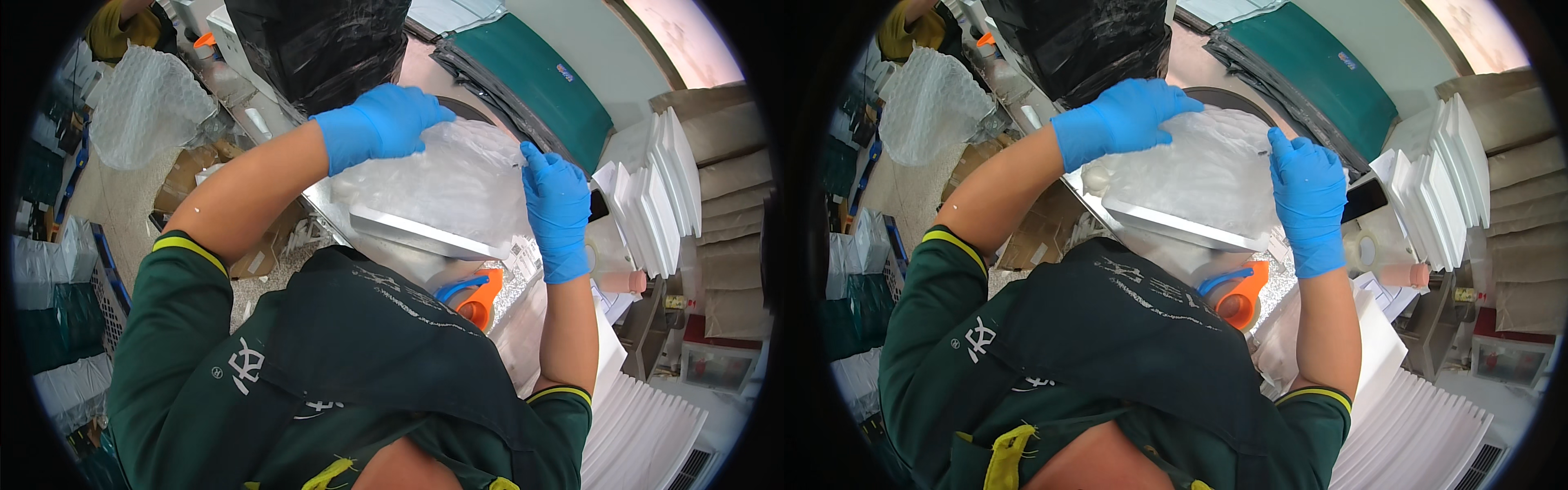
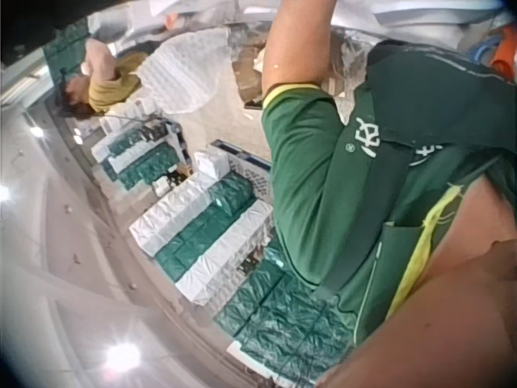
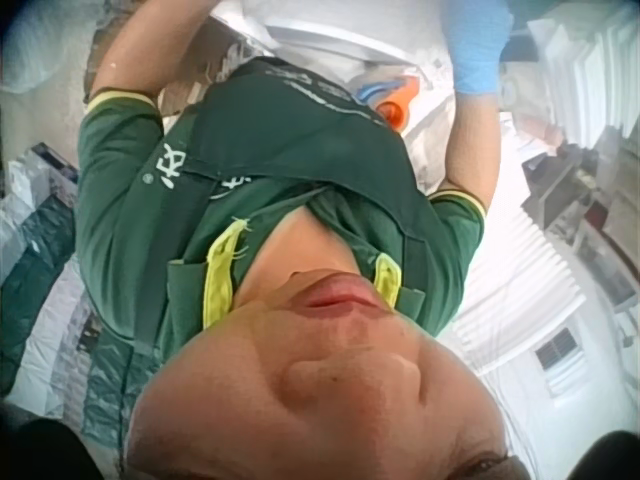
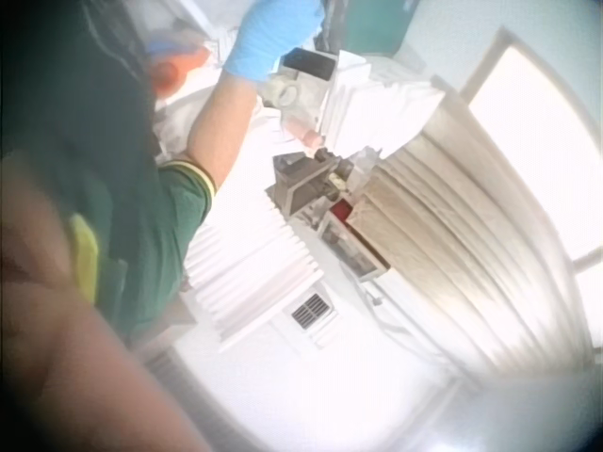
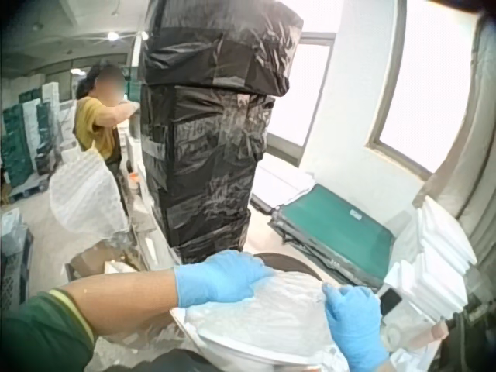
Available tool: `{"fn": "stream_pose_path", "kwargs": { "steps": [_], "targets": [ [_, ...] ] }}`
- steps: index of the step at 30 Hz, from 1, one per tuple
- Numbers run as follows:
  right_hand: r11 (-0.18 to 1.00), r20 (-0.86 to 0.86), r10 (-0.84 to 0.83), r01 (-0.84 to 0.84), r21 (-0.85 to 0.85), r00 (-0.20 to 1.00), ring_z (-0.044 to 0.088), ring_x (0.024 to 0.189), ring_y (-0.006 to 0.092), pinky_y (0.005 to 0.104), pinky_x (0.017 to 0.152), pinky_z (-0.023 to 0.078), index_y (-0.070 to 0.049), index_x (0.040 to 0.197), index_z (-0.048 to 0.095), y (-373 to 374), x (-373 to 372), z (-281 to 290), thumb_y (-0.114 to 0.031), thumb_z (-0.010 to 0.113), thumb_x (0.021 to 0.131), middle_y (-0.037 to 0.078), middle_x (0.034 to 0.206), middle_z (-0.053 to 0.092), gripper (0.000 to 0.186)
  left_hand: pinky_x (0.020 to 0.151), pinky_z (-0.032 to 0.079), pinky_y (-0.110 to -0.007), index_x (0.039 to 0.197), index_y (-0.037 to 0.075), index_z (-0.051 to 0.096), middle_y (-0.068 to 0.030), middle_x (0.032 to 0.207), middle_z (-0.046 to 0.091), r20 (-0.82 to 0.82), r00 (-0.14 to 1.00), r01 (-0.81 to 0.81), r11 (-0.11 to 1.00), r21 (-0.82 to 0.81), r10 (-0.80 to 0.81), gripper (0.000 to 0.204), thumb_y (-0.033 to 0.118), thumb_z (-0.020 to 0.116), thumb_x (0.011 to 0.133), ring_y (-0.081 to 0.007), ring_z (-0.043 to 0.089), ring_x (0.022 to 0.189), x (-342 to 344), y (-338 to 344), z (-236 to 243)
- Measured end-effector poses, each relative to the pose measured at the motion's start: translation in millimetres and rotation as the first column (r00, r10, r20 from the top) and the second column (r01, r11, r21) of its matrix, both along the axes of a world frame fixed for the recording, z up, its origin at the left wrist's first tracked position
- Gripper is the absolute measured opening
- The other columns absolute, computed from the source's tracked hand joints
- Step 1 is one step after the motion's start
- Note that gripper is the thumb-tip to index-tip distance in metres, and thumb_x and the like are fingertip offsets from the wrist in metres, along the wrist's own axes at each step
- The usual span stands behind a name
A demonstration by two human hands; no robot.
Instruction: The person packs a fruit into a small styrofoam box by adding an ice pack wrapped in paper and cushioning it with bubble wrap, then secures the box with tape and places it into a black shipping bag.
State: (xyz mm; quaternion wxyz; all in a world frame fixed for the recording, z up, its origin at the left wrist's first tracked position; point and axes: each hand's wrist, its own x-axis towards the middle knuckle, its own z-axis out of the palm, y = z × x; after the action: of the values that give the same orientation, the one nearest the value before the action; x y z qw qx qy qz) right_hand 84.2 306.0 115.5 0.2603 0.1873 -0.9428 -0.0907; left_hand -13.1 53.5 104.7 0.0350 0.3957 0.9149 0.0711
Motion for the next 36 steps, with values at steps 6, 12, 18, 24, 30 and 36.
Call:
{"fn": "stream_pose_path", "kwargs": {
  "steps": [6,12,18,24,30,36],
  "targets": [
    [0.965,-0.193,-0.031,-0.021,-0.262,0.981,0.062,0.078,0.0258,0.0334,0.066,0.051,-0.018,0.112,0.064,-27,15,38,-0.008,0.069,0.076,0.006,0.095,0.064,0.038,0.084,0.050,-0.041,0.129,0.014,0.051,-0.0124,0.113,0.061,-0.070,0.968,-0.172,0.842,0.512,0.240,0.043,0.015,0.057,0.086,-0.0334,0.060,0.092,-3,9,19],
    [0.880,-0.029,0.053,-0.060,-0.471,0.998,0.061,0.091,0.0297,0.0362,0.074,0.050,-0.013,0.107,0.064,-53,30,-17,-0.007,0.070,0.073,0.011,0.115,0.060,0.035,0.099,0.042,-0.031,0.124,0.008,0.056,-0.0157,0.123,0.056,0.168,0.986,-0.165,0.262,0.951,0.013,0.064,-0.010,0.033,0.067,-0.0254,0.056,0.113,27,11,-55],
    [0.895,0.213,0.172,-0.062,-0.441,0.962,0.054,0.108,0.0334,0.0420,0.090,0.041,-0.010,0.101,0.065,-60,45,-81,-0.014,0.067,0.075,0.012,0.125,0.055,0.027,0.104,0.033,-0.040,0.122,0.013,0.058,-0.0158,0.141,0.038,0.196,0.973,-0.198,0.866,0.460,0.118,0.046,0.005,0.055,0.077,-0.0334,0.044,0.122,68,-31,-61],
    [0.872,0.235,0.258,-0.121,-0.474,0.937,0.053,0.109,0.0343,0.0420,0.094,0.040,-0.008,0.096,0.066,-56,37,-83,-0.014,0.066,0.075,0.014,0.127,0.055,0.022,0.106,0.027,-0.047,0.124,0.015,0.058,-0.0168,0.143,0.036,-0.298,0.954,0.115,0.946,0.303,-0.021,0.050,0.042,0.065,0.083,-0.0379,0.034,0.130,58,-49,-27],
    [0.855,0.301,0.250,-0.064,-0.514,0.920,0.055,0.106,0.0334,0.0406,0.091,0.043,-0.007,0.095,0.066,-52,41,-71,-0.014,0.067,0.077,0.014,0.122,0.059,0.020,0.109,0.026,-0.049,0.128,0.012,0.055,-0.0206,0.142,0.038,-0.218,0.973,0.138,0.939,0.316,-0.070,0.053,0.045,0.057,0.087,-0.0408,0.036,0.129,47,-2,-75],
    [0.714,0.146,0.052,0.066,-0.697,0.988,0.057,0.104,0.0310,0.0390,0.090,0.045,-0.006,0.098,0.066,-47,35,-55,-0.014,0.067,0.080,0.013,0.111,0.063,0.019,0.102,0.033,-0.047,0.129,0.011,0.054,-0.0235,0.130,0.047,-0.087,0.983,0.182,0.930,0.319,-0.163,0.060,0.051,0.057,0.085,-0.0375,0.046,0.117,57,1,-78]
  ]
}}
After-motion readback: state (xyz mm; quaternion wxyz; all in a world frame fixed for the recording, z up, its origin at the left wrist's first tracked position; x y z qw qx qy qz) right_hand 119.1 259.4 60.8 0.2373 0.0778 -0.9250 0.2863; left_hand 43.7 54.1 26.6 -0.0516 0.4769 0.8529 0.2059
